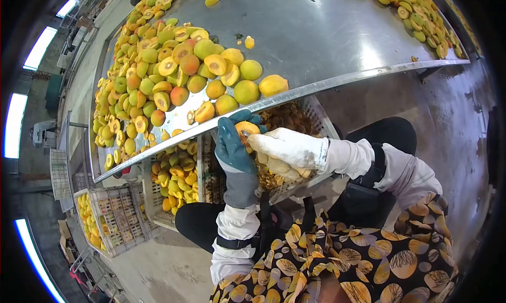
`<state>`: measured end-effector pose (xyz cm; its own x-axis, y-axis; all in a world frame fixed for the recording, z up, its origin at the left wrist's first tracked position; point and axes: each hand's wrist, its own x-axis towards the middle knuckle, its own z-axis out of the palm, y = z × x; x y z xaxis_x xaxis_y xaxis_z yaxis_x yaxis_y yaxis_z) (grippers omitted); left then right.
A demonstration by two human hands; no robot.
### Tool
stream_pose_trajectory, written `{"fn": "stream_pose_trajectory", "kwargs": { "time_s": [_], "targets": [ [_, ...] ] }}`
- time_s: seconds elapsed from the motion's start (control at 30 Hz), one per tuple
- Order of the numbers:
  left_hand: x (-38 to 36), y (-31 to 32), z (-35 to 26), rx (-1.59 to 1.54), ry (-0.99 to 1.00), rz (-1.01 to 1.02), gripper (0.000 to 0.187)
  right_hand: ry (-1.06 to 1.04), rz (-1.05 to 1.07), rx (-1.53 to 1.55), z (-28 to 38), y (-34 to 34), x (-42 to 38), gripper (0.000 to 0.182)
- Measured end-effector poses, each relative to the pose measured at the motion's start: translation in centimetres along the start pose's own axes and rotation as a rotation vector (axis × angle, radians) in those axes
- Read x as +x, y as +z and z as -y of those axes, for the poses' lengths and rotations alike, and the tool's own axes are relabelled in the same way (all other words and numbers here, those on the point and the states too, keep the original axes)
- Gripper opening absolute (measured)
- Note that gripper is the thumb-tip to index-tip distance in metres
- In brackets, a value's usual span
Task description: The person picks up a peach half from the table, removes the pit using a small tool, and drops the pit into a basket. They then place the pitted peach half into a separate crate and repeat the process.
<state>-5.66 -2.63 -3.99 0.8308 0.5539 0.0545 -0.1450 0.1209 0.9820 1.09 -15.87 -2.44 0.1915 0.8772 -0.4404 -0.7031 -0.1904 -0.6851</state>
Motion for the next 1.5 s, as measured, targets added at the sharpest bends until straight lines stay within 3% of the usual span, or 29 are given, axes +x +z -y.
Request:
{"fn": "stream_pose_trajectory", "kwargs": {
  "time_s": [0.07, 0.1, 0.2, 0.3, 0.33, 0.43, 0.53, 0.6, 0.63, 0.67, 0.73, 0.77, 0.83, 0.9, 0.97, 1.07, 1.17, 1.23, 1.27, 1.3, 1.33, 1.37, 1.4, 1.5],
  "targets": [
    [0.0, 0.1, 0.5, 0.054, 0.101, -0.009, 0.053, 0.115, 0.096, 0.207, 0.3, -0.3, -0.4, 0.049],
    [-0.1, 0.1, 0.5, 0.082, 0.152, -0.015, 0.053, 0.093, 0.08, 0.112, 0.5, 0.0, -0.6, 0.05],
    [-0.1, 0.1, -1.0, -0.096, -0.093, 0.067, 0.055, 0.072, 0.012, -0.166, 1.4, 0.8, -1.2, 0.049],
    [0.3, -1.0, -2.2, -0.033, -0.088, 0.243, 0.056, 0.146, 0.389, 0.368, 0.0, -1.0, -0.3, 0.049],
    [0.2, -1.1, -2.8, 0.059, -0.017, 0.288, 0.057, 0.262, 0.658, 0.679, -0.5, -1.5, 0.4, 0.048],
    [1.0, -1.9, -3.3, 0.171, 0.002, 0.421, 0.06, 0.273, 0.427, 0.308, 0.1, -1.9, 0.0, 0.051],
    [1.5, -3.0, -3.8, 0.363, 0.064, 0.489, 0.062, 0.134, 0.158, -0.455, 2.4, -0.3, -0.9, 0.052],
    [1.3, -4.4, -4.5, 0.28, -0.009, 0.348, 0.061, -0.465, -0.018, -1.201, 0.9, -1.0, -0.3, 0.051],
    [1.8, -6.2, -4.9, 0.216, -0.194, 0.281, 0.06, -0.789, -0.117, -1.556, 0.7, -1.1, -0.2, 0.051],
    [2.3, -8.0, -5.3, 0.144, -0.372, 0.195, 0.059, -0.731, -0.118, -1.568, 0.7, -1.3, -0.6, 0.047],
    [3.9, -14.7, -6.1, 0.718, -0.312, 0.198, 0.056, -0.5, -0.169, -1.671, -0.7, -2.3, 0.2, 0.046],
    [5.3, -19.2, -3.6, 1.106, -0.133, 0.117, 0.051, -0.379, -0.188, -1.723, -1.3, -2.8, 0.6, 0.046],
    [5.9, -14.3, -7.9, 1.783, -0.029, -0.003, 0.048, -0.274, -0.172, -1.77, -1.6, -2.8, 0.9, 0.046],
    [8.5, -13.0, -6.4, 1.484, 0.038, -0.02, 0.054, -0.274, -0.16, -1.768, -1.9, -2.3, 1.3, 0.046],
    [11.4, -9.5, -4.9, 1.608, -0.054, 0.162, 0.06, -0.234, -0.148, -1.776, -2.0, -2.0, 1.7, 0.047],
    [14.7, -9.1, -1.3, 1.569, -0.102, 0.354, 0.067, -0.186, -0.187, -1.776, -1.4, -2.4, 1.8, 0.047],
    [15.4, -8.8, -0.2, 1.439, -0.084, 0.326, 0.067, -0.336, -0.262, -1.57, -0.9, -2.3, 1.6, 0.05],
    [14.2, -8.1, -0.2, 1.325, -0.079, 0.212, 0.066, -0.312, -0.27, -1.199, -0.7, -2.2, 1.8, 0.058],
    [14.2, -8.4, 0.6, 1.323, -0.039, 0.171, 0.052, -0.297, -0.273, -1.016, -0.5, -2.0, 2.0, 0.063],
    [13.8, -8.6, 1.3, 1.193, 0.074, 0.069, 0.047, 0.144, -0.21, -0.672, 1.8, -0.7, 1.2, 0.068],
    [13.1, -8.9, 1.9, 1.06, 0.182, -0.032, 0.043, 0.133, -0.119, -0.372, 2.3, -0.5, 0.6, 0.064],
    [12.2, -9.0, 2.4, 0.923, 0.289, -0.134, 0.04, 0.118, -0.028, -0.074, 2.5, -0.5, 0.3, 0.061],
    [10.3, -7.2, 0.4, 0.765, 0.262, -0.151, 0.025, 0.095, 0.046, 0.11, 2.1, -0.6, 0.1, 0.058],
    [5.4, -4.1, 0.6, -0.177, 0.052, -0.102, 0.033, 0.068, 0.232, 0.299, 1.7, -0.4, -0.2, 0.058]
  ]
}}
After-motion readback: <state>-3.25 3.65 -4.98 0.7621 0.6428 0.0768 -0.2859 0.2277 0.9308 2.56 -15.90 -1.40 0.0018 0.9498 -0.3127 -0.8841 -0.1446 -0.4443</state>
